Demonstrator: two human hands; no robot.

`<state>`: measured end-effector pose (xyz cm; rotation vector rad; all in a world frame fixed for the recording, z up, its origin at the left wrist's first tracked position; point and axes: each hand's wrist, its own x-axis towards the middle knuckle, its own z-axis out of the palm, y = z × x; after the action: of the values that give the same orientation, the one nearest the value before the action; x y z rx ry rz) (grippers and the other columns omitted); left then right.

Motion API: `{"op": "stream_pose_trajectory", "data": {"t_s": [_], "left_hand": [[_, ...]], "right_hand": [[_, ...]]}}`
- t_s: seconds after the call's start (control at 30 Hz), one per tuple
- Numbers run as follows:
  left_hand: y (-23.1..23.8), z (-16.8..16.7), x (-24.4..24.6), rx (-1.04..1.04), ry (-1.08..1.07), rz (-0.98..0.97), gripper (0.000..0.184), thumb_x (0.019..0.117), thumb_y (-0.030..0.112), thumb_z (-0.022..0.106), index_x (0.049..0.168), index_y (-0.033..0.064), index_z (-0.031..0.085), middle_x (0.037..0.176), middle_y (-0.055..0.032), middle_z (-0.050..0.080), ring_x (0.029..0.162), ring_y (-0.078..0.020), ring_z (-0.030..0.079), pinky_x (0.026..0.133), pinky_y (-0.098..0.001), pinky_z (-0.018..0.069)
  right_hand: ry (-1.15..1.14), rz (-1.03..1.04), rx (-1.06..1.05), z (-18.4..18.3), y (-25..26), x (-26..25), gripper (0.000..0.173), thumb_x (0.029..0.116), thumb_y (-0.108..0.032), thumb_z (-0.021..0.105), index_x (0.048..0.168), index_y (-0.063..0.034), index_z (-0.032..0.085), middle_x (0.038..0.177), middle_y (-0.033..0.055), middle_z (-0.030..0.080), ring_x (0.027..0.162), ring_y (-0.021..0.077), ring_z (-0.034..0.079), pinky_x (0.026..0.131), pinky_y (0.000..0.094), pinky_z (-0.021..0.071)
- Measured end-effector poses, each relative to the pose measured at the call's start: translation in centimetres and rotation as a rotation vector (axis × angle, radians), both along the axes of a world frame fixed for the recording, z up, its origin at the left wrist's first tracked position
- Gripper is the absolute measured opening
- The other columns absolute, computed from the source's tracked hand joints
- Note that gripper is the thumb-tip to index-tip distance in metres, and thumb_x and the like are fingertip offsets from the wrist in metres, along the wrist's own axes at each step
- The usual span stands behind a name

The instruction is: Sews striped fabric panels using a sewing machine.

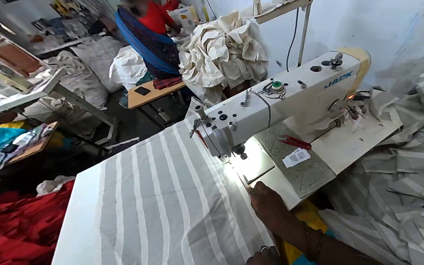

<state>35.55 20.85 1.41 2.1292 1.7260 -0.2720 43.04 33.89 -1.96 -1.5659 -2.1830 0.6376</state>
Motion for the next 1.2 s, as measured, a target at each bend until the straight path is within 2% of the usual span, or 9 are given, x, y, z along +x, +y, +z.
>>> {"op": "stream_pose_trajectory", "data": {"t_s": [0.23, 0.33, 0.47, 0.63, 0.77, 0.87, 1.0, 1.1, 1.2], "left_hand": [[0.3, 0.1, 0.3, 0.030, 0.014, 0.009, 0.025, 0.0951, 0.009, 0.054, 0.103, -0.0046, 0.072, 0.093, -0.0223, 0.073, 0.081, -0.0392, 0.074, 0.065, -0.0522, 0.0590], [0.0, -0.4, 0.2, 0.282, 0.039, -0.054, 0.018, 0.0902, 0.006, 0.059, 0.095, -0.0021, 0.075, 0.093, -0.0187, 0.074, 0.084, -0.0349, 0.074, 0.068, -0.0477, 0.0587], [1.2, -1.4, -0.6, 0.516, 0.003, -0.186, 0.017, 0.0890, 0.004, 0.063, 0.098, -0.0006, 0.077, 0.115, -0.0207, 0.072, 0.112, -0.0385, 0.069, 0.100, -0.0527, 0.0529], [2.7, -1.6, -0.6, 0.611, -0.019, -0.027, 0.017, 0.0868, 0.007, 0.067, 0.097, -0.0008, 0.077, 0.107, -0.0180, 0.074, 0.100, -0.0322, 0.075, 0.072, -0.0408, 0.0632], [4.8, -3.7, -2.4, 0.762, -0.017, -0.020, 0.021, 0.0840, 0.009, 0.068, 0.101, 0.0059, 0.079, 0.105, -0.0112, 0.075, 0.099, -0.0263, 0.074, 0.077, -0.0359, 0.0623], [5.7, -5.6, -3.6, 0.835, -0.061, -0.014, 0.026, 0.0912, 0.016, 0.060, 0.107, 0.0054, 0.078, 0.111, -0.0115, 0.075, 0.105, -0.0288, 0.072, 0.090, -0.0394, 0.0593], [7.0, -7.2, -4.8, 0.838, -0.117, 0.027, 0.036, 0.1009, 0.024, 0.051, 0.122, 0.0058, 0.074, 0.128, -0.0123, 0.070, 0.122, -0.0344, 0.065, 0.106, -0.0586, 0.0477], [9.2, -7.3, -5.6, 0.856, -0.156, 0.065, 0.036, 0.0995, 0.021, 0.050, 0.123, 0.0078, 0.074, 0.129, -0.0123, 0.070, 0.123, -0.0358, 0.065, 0.107, -0.0647, 0.0434], [12.2, -6.4, -6.3, 0.929, -0.120, 0.103, 0.027, 0.0965, 0.023, 0.058, 0.108, 0.0115, 0.080, 0.108, -0.0105, 0.076, 0.105, -0.0329, 0.071, 0.098, -0.0575, 0.0495]], "right_hand": [[-0.010, 0.033, -0.042, 0.4, 0.2, 0.2, 0.036, 0.1006, -0.011, 0.049, 0.130, -0.0067, 0.070, 0.109, 0.0178, 0.068, 0.096, 0.0298, 0.070, 0.082, 0.0393, 0.0587], [0.001, 0.036, -0.045, 0.4, 0.1, 0.1, 0.036, 0.1005, -0.011, 0.050, 0.129, -0.0064, 0.071, 0.108, 0.0180, 0.069, 0.095, 0.0300, 0.071, 0.082, 0.0397, 0.0588], [0.010, 0.064, -0.151, 1.0, 0.5, 0.5, 0.037, 0.1023, -0.014, 0.048, 0.133, -0.0074, 0.068, 0.113, 0.0191, 0.068, 0.100, 0.0318, 0.069, 0.086, 0.0427, 0.0572], [0.014, 0.086, -0.195, 1.3, 0.8, 0.7, 0.038, 0.1030, -0.014, 0.047, 0.134, -0.0081, 0.068, 0.116, 0.0197, 0.067, 0.102, 0.0322, 0.068, 0.089, 0.0436, 0.0559], [0.038, 0.084, -0.211, 1.4, 1.0, 0.9, 0.037, 0.1030, -0.016, 0.049, 0.132, -0.0087, 0.070, 0.115, 0.0189, 0.068, 0.103, 0.0313, 0.068, 0.090, 0.0429, 0.0554], [0.036, 0.094, -0.227, 1.4, 1.2, 1.0, 0.037, 0.1036, -0.016, 0.048, 0.133, -0.0089, 0.070, 0.116, 0.0183, 0.068, 0.104, 0.0307, 0.068, 0.091, 0.0423, 0.0550], [0.041, 0.093, -0.195, 1.4, 1.6, 0.7, 0.033, 0.1039, -0.018, 0.050, 0.126, -0.0066, 0.072, 0.113, 0.0179, 0.068, 0.102, 0.0306, 0.068, 0.089, 0.0427, 0.0552], [0.038, 0.082, -0.134, 1.0, 2.8, 0.1, 0.029, 0.1033, -0.018, 0.053, 0.116, -0.0040, 0.075, 0.107, 0.0179, 0.067, 0.095, 0.0308, 0.069, 0.083, 0.0434, 0.0566], [-0.007, 0.110, -0.138, 1.3, 4.7, -0.3, 0.025, 0.1020, -0.016, 0.056, 0.113, -0.0054, 0.077, 0.106, 0.0172, 0.068, 0.095, 0.0310, 0.069, 0.081, 0.0456, 0.0568]]}}
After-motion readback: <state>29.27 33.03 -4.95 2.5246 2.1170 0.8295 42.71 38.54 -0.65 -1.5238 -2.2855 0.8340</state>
